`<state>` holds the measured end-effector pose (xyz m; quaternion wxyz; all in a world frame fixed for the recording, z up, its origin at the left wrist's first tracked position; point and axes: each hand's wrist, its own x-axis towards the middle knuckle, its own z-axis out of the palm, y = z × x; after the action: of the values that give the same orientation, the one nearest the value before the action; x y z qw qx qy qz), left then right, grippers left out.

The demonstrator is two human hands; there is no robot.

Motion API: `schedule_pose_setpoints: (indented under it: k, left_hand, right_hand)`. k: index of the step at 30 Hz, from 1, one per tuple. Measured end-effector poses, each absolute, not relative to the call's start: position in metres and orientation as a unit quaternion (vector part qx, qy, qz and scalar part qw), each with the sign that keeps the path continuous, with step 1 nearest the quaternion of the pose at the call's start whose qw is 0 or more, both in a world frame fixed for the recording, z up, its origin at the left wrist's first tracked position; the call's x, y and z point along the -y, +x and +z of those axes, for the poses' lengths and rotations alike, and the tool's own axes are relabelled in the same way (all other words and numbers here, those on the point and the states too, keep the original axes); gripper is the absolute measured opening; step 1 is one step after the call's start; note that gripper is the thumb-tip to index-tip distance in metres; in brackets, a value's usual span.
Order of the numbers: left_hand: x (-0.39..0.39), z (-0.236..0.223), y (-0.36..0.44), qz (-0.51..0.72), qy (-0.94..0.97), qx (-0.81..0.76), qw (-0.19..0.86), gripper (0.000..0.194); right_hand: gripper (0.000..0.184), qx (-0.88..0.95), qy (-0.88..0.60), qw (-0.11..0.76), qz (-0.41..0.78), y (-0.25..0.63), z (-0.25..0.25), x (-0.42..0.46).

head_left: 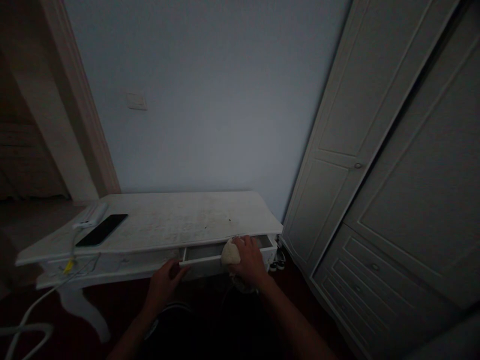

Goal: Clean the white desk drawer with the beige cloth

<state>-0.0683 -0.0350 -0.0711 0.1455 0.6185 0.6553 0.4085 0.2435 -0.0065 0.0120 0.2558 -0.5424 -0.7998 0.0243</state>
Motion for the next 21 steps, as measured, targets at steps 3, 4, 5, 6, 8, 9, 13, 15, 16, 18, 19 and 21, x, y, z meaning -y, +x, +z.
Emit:
schedule_pose_setpoints:
  k: [3, 4, 5, 6, 8, 9, 13, 15, 16, 18, 19, 21]
  left_hand:
    - [0.035, -0.069, -0.063, 0.388, 0.606, -0.678, 0.150, 0.046]
    - [0.035, -0.068, -0.064, 0.383, 0.608, -0.678, 0.154, 0.042]
    - [0.035, -0.068, -0.067, 0.381, 0.613, -0.673, 0.163, 0.037]
    - [0.035, -0.068, -0.071, 0.382, 0.620, -0.663, 0.174, 0.034]
    - [0.035, -0.071, -0.080, 0.384, 0.632, -0.642, 0.203, 0.035]
    - [0.035, -0.073, -0.084, 0.385, 0.638, -0.630, 0.216, 0.037]
    - [0.035, -0.077, -0.091, 0.388, 0.659, -0.593, 0.250, 0.033]
    - [0.035, -0.075, -0.089, 0.385, 0.657, -0.597, 0.252, 0.030]
    - [0.035, -0.073, -0.088, 0.383, 0.654, -0.605, 0.247, 0.031]
    - [0.034, -0.068, -0.085, 0.380, 0.649, -0.616, 0.235, 0.036]
    - [0.034, -0.066, -0.084, 0.380, 0.649, -0.617, 0.232, 0.039]
    - [0.035, -0.062, -0.082, 0.383, 0.650, -0.615, 0.232, 0.039]
  right_hand:
    - [0.072, 0.837, -0.487, 0.247, 0.019, 0.187, 0.006, 0.013]
    - [0.073, 0.849, -0.470, 0.240, 0.017, 0.166, 0.003, 0.016]
    - [0.072, 0.861, -0.451, 0.234, 0.012, 0.147, 0.001, 0.018]
    - [0.072, 0.871, -0.432, 0.234, 0.000, 0.129, -0.002, 0.020]
    - [0.073, 0.886, -0.398, 0.237, -0.029, 0.102, -0.011, 0.023]
    - [0.073, 0.890, -0.385, 0.240, -0.042, 0.095, -0.016, 0.025]
    - [0.062, 0.904, -0.341, 0.252, -0.064, 0.101, -0.047, 0.032]
    - [0.053, 0.906, -0.330, 0.256, -0.066, 0.120, -0.063, 0.035]
    - [0.051, 0.905, -0.333, 0.255, -0.064, 0.132, -0.070, 0.036]
    - [0.054, 0.902, -0.353, 0.245, -0.052, 0.154, -0.082, 0.037]
    - [0.059, 0.900, -0.365, 0.237, -0.040, 0.163, -0.087, 0.037]
    - [0.067, 0.891, -0.395, 0.225, -0.013, 0.172, -0.093, 0.036]
